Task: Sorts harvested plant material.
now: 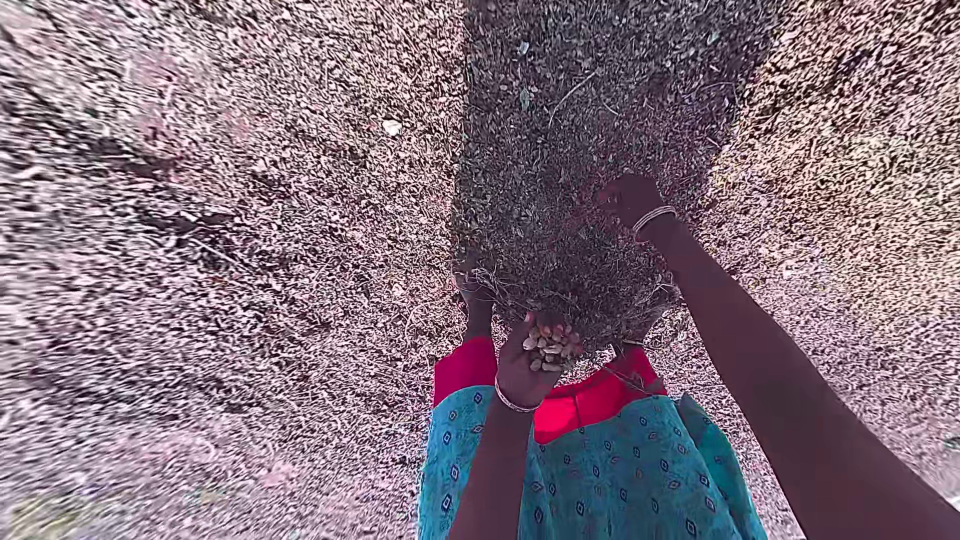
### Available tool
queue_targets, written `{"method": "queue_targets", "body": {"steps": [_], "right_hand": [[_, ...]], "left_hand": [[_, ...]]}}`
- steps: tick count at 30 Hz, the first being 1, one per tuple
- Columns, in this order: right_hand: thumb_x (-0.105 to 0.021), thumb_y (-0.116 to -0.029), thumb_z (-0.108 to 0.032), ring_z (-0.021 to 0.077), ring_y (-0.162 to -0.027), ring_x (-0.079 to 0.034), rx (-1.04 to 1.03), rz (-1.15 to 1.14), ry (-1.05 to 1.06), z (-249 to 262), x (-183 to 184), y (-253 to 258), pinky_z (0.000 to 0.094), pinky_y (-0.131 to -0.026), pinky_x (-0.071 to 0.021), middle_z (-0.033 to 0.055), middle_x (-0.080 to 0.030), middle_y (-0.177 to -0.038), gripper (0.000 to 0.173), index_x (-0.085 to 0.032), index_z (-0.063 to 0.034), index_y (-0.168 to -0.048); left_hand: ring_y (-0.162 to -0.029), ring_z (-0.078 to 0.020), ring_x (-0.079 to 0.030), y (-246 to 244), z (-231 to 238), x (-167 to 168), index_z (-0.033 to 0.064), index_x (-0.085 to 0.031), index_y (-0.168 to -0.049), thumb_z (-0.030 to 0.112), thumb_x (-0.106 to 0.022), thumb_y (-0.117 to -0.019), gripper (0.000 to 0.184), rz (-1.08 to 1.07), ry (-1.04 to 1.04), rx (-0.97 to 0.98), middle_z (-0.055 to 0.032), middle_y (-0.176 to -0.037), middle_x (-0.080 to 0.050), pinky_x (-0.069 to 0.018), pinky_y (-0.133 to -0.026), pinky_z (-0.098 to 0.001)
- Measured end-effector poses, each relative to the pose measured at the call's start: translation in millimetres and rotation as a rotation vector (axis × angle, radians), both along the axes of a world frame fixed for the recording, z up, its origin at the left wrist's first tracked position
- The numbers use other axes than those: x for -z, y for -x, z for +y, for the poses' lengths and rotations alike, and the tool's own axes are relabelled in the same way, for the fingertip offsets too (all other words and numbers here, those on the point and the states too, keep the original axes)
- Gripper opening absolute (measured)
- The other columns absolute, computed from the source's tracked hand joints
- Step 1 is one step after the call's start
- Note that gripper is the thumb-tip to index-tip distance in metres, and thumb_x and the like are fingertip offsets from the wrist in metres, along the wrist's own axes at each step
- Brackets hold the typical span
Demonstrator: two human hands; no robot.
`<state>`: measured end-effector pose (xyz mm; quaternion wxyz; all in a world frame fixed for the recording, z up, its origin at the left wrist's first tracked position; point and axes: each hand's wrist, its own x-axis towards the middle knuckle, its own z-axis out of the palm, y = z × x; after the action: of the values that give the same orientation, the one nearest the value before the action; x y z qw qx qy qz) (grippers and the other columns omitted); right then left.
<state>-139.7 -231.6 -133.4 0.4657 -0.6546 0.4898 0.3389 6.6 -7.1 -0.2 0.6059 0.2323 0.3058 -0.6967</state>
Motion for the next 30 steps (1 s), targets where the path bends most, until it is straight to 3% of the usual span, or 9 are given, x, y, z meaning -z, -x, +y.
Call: {"method": "queue_targets", "body": {"steps": [5,7,10,13,16,19,21,25,30], "right_hand": [[-0.05,-0.0995,0.004,0.0281,-0.112,-0.07,0.491,0.031,0.066,-16,17,26,0.0464,-0.097,-0.0578,0.0176,-0.064,-0.135,0.035,-0.066,-0.0052,-0.129],[-0.057,-0.0963,0.003,0.0393,-0.119,-0.064,0.377,0.075,0.116,-10,20,15,0.0562,-0.101,-0.051,0.0241,-0.059,-0.14,0.04,-0.066,-0.0064,-0.134],[-0.058,-0.0969,0.004,0.0376,-0.121,-0.066,0.311,-0.019,0.07,18,33,-8,0.0532,-0.1,-0.0557,0.0226,-0.06,-0.14,0.045,-0.06,-0.0061,-0.141],[-0.056,-0.0954,0.009,0.0446,-0.137,-0.052,-0.012,-0.131,0.002,62,37,-26,0.0584,-0.108,-0.0465,0.0219,-0.044,-0.158,0.058,-0.053,-0.0113,-0.15],[-0.049,-0.1008,0.006,0.0469,-0.118,-0.064,-0.302,-0.202,-0.109,100,18,-24,0.0607,-0.092,-0.054,0.0164,-0.033,-0.166,0.054,-0.055,-0.0161,-0.149],[-0.052,-0.1028,-0.002,0.047,-0.132,-0.054,-0.411,-0.102,-0.284,118,4,-5,0.0674,-0.105,-0.0445,0.0193,-0.047,-0.156,0.033,-0.064,-0.0017,-0.134],[-0.059,-0.0992,-0.001,0.0454,-0.126,-0.059,-0.447,-0.031,-0.342,112,5,6,0.0662,-0.102,-0.0465,0.0228,-0.062,-0.136,0.026,-0.069,-0.0001,-0.123],[-0.055,-0.0971,0.007,0.045,-0.125,-0.06,-0.053,-0.073,-0.065,74,19,17,0.0611,-0.107,-0.0447,0.0264,-0.064,-0.132,0.031,-0.07,0.0013,-0.124],[-0.046,-0.1083,-0.011,0.0357,-0.122,-0.064,0.321,-0.069,0.084,39,49,-29,0.0523,-0.108,-0.0456,0.0209,-0.067,-0.129,0.032,-0.064,-0.0008,-0.132]], "left_hand": [[-0.085,-0.0143,-0.073,1,5,2,0.0131,-0.077,-0.082,0.034,-0.062,-0.097,0.029,0.048,-0.05,0.017,-0.0008,-0.085,-0.074,-0.0612,-0.083,-0.0327],[-0.086,-0.0144,-0.073,3,5,2,0.0136,-0.077,-0.084,0.033,-0.062,-0.097,0.028,0.047,-0.043,0.018,-0.0007,-0.086,-0.074,-0.0608,-0.083,-0.0326],[-0.087,-0.0147,-0.073,3,6,3,0.0143,-0.077,-0.083,0.033,-0.062,-0.0971,0.028,0.045,-0.036,0.028,-0.0005,-0.086,-0.074,-0.0607,-0.084,-0.033],[-0.087,-0.0145,-0.073,2,4,3,0.0141,-0.077,-0.084,0.034,-0.061,-0.0979,0.029,0.049,-0.035,0.026,-0.0004,-0.086,-0.074,-0.0608,-0.084,-0.0331],[-0.088,-0.0145,-0.073,2,5,4,0.0139,-0.077,-0.084,0.035,-0.062,-0.0974,0.03,0.04,-0.023,0.023,-0.0003,-0.088,-0.074,-0.0607,-0.083,-0.0326],[-0.09,-0.0153,-0.073,2,7,4,0.013,-0.077,-0.085,0.035,-0.062,-0.0974,0.029,0.06,-0.009,0.008,-0.0012,-0.089,-0.075,-0.0606,-0.085,-0.0335],[-0.089,-0.0154,-0.073,2,6,4,0.0128,-0.077,-0.085,0.034,-0.062,-0.0975,0.028,0.065,-0.009,0.004,-0.0012,-0.089,-0.075,-0.0606,-0.085,-0.0339],[-0.088,-0.0149,-0.073,2,7,3,0.0133,-0.077,-0.085,0.034,-0.062,-0.0972,0.029,0.051,-0.027,0.021,-0.0009,-0.088,-0.075,-0.0606,-0.084,-0.0335],[-0.087,-0.0145,-0.073,4,8,4,0.014,-0.076,-0.083,0.033,-0.062,-0.097,0.028,0.049,-0.022,0.044,-0.0002,-0.086,-0.074,-0.0602,-0.084,-0.0335]]}}
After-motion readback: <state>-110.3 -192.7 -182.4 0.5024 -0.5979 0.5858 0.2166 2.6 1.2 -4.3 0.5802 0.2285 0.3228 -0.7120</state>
